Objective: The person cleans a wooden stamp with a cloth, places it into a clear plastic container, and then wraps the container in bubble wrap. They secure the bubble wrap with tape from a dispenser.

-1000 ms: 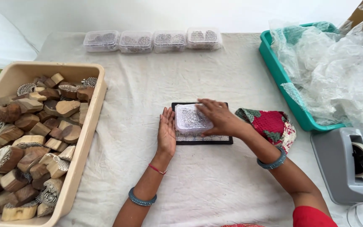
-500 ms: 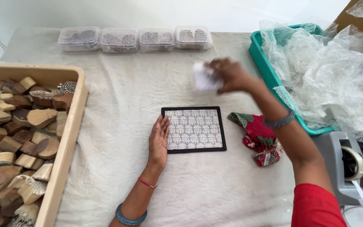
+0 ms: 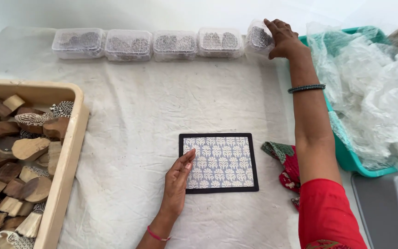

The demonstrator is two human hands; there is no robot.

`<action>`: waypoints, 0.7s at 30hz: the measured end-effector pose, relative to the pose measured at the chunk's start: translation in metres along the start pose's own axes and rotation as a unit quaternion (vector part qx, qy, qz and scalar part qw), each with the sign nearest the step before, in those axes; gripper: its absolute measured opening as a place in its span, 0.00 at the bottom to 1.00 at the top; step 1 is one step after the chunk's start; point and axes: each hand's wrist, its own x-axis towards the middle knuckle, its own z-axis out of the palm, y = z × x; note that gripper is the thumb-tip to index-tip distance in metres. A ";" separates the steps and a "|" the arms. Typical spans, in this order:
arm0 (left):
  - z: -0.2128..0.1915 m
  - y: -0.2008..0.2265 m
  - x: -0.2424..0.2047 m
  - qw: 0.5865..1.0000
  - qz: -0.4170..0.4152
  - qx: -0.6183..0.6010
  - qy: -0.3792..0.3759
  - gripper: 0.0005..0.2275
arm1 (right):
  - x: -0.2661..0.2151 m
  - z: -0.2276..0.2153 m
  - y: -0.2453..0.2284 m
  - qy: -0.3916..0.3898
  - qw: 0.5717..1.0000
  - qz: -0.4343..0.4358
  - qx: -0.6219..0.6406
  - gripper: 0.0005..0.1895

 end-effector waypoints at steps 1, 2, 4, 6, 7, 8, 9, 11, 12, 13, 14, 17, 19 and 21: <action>0.000 0.000 0.000 1.000 -0.004 0.001 0.002 0.20 | 0.003 0.008 0.007 -0.004 1.000 0.001 0.002 0.72; 0.000 0.000 -0.001 1.000 -0.002 0.002 0.002 0.20 | 0.004 0.015 0.013 -0.008 1.000 0.009 -0.016 0.71; 0.000 0.002 -0.002 1.000 -0.001 0.001 0.003 0.19 | 0.005 0.023 0.014 -0.014 0.999 0.015 -0.033 0.71; 0.003 0.004 -0.003 1.000 -0.004 0.007 -0.001 0.19 | 0.001 0.021 0.008 -0.013 1.000 0.012 -0.013 0.68; 0.003 0.004 -0.003 1.000 -0.006 0.008 -0.001 0.19 | 0.002 0.024 0.004 -0.015 1.000 0.013 -0.012 0.68; 0.003 0.004 -0.003 1.000 -0.007 0.016 0.001 0.19 | 0.003 0.026 0.001 -0.024 0.999 0.016 -0.023 0.66; 0.003 0.004 -0.003 1.000 -0.006 0.025 0.002 0.19 | 0.005 0.028 -0.002 -0.031 0.999 0.018 -0.033 0.64; 0.003 0.002 -0.004 0.999 -0.001 0.032 0.000 0.19 | 0.013 0.040 0.007 -0.029 0.999 0.016 -0.016 0.63; 0.003 0.002 -0.005 0.999 0.005 0.038 -0.001 0.19 | 0.017 0.045 0.011 -0.026 1.000 0.013 0.000 0.62; 0.004 0.002 -0.004 0.999 0.009 0.037 -0.002 0.19 | 0.017 0.043 0.006 -0.023 1.000 0.011 -0.001 0.62; 0.004 0.002 -0.004 0.999 0.007 0.044 0.002 0.19 | 0.015 0.041 0.001 -0.036 0.999 0.034 0.005 0.61; 0.004 0.000 -0.003 0.998 0.005 0.056 0.005 0.19 | 0.018 0.048 -0.009 -0.045 0.997 0.064 0.004 0.58; 0.004 -0.002 -0.002 0.998 0.003 0.061 0.002 0.19 | 0.012 0.049 -0.020 -0.041 0.996 0.076 -0.004 0.57; 0.005 -0.002 -0.002 0.998 0.010 0.069 -0.005 0.19 | -0.003 0.040 -0.043 -0.040 0.994 0.086 -0.045 0.54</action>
